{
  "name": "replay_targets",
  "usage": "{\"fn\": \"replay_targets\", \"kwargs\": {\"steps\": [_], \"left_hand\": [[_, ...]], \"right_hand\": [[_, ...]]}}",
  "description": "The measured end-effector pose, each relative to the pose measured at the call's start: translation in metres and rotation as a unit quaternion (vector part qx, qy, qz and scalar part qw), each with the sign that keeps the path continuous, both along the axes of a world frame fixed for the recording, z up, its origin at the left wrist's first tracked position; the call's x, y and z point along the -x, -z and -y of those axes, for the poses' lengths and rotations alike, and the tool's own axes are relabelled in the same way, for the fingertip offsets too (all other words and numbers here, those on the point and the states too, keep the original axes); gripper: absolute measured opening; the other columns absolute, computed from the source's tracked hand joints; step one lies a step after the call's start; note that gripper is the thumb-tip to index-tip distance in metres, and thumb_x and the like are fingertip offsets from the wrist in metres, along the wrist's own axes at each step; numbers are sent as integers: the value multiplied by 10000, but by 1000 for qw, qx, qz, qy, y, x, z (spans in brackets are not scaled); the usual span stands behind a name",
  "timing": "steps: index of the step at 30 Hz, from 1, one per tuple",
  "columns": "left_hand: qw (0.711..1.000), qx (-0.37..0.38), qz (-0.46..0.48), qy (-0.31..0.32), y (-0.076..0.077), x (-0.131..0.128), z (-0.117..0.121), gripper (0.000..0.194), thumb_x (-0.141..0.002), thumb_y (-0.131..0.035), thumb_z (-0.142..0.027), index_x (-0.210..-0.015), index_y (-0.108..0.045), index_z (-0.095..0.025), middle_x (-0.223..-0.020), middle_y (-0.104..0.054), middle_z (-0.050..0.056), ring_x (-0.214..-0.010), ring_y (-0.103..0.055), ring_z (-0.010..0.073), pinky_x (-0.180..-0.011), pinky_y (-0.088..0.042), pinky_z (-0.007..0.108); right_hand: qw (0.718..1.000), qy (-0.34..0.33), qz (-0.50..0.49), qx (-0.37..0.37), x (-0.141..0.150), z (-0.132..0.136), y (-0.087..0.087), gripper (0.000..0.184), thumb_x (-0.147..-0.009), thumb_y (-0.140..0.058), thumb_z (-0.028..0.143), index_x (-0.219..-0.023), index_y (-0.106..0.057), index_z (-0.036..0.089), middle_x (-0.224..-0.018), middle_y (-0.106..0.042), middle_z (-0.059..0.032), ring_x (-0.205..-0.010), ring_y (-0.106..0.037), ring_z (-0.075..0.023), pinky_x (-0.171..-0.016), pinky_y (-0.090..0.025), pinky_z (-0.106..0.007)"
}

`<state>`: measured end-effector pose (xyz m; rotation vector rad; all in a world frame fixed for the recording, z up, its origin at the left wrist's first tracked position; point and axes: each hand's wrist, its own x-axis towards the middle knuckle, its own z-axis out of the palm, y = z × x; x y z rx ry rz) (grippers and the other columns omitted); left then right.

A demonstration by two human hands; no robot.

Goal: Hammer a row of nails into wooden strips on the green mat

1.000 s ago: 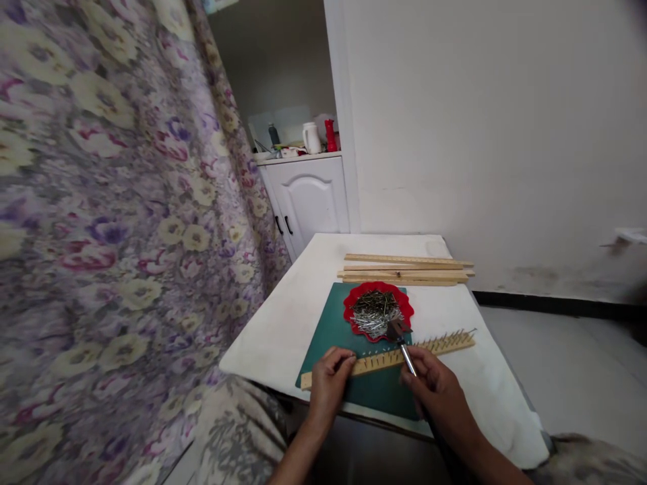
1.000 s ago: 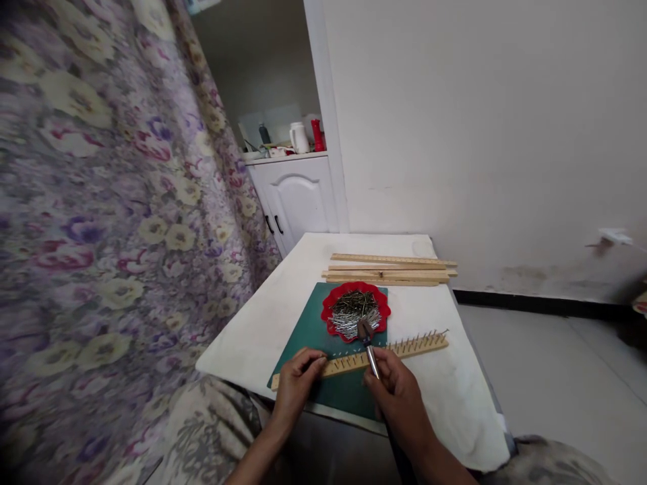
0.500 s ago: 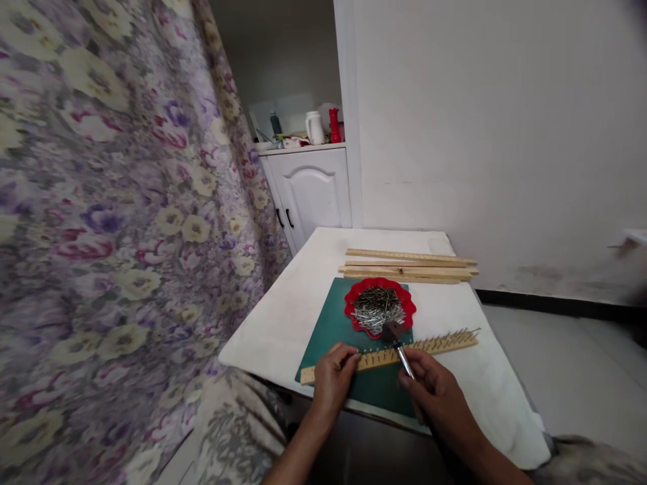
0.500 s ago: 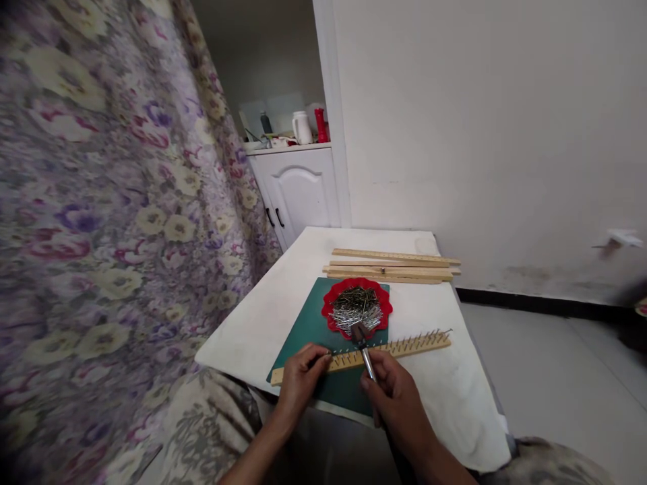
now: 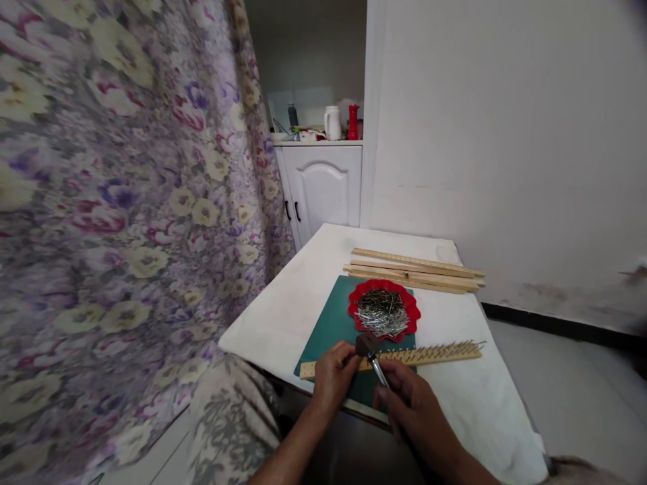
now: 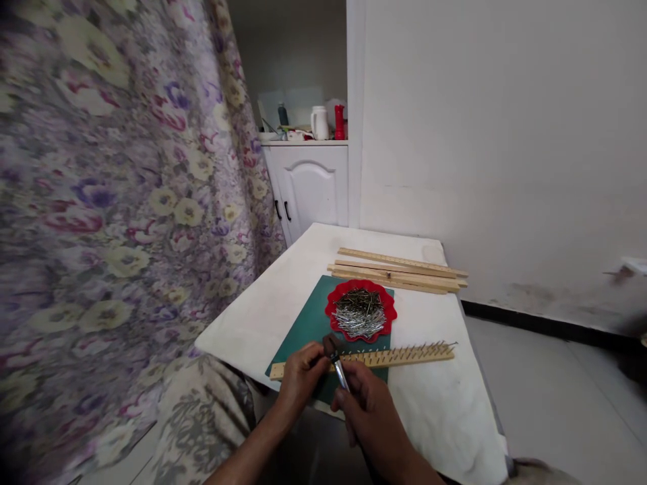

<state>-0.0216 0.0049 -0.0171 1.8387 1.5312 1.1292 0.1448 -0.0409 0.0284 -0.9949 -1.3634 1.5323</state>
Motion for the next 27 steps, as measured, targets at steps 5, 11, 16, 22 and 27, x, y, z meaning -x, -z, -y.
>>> {"fn": "replay_targets", "kwargs": {"steps": [5, 11, 16, 22, 27], "left_hand": [[1000, 1, -1, -3, 4, 1, -1, 206, -782, -503, -187, -583, -556, -180, -610, -495, -29, -612, -504, 124, -569, -324, 212], [1000, 3, -3, -6, 2, 0, 0, 204, -779, -490, -164, -585, -551, -180, -608, -502, -25, -612, -516, 129, -566, -326, 215], [999, 11, -31, -15, 2, 0, -1, 200, -758, -495, -146, -562, -524, -176, -595, -490, -27, -599, -511, 128, -554, -305, 218], [999, 6, -30, -11, 3, 0, -2, 186, -774, -509, -172, -607, -590, -183, -624, -540, -13, -629, -535, 143, -572, -333, 224], [1000, 8, -3, 13, 2, 3, 0, 147, -796, -545, -244, -757, -681, -205, -744, -634, 23, -716, -587, 172, -658, -409, 245]], "right_hand": [[1000, -6, 9, 2, 0, -1, 1, 230, -842, -554, 304, -1053, -545, 214, -676, -603, 46, -333, -387, -32, -320, -307, -153], [1000, -12, 22, -7, 0, 0, 0, 226, -836, -557, 297, -1041, -549, 201, -666, -599, 44, -346, -392, -34, -317, -312, -146], [999, 0, 27, -21, 0, 0, 5, 223, -842, -540, 257, -1059, -539, 208, -678, -606, 46, -352, -413, -40, -324, -330, -150], [999, -8, 21, -23, -5, 2, 5, 222, -847, -548, 257, -1063, -548, 205, -702, -625, 35, -348, -402, -35, -332, -311, -153], [999, 39, 1, -17, -20, 2, -5, 255, -853, -564, 342, -1068, -529, 209, -689, -577, 48, -328, -374, -31, -323, -258, -156]]}}
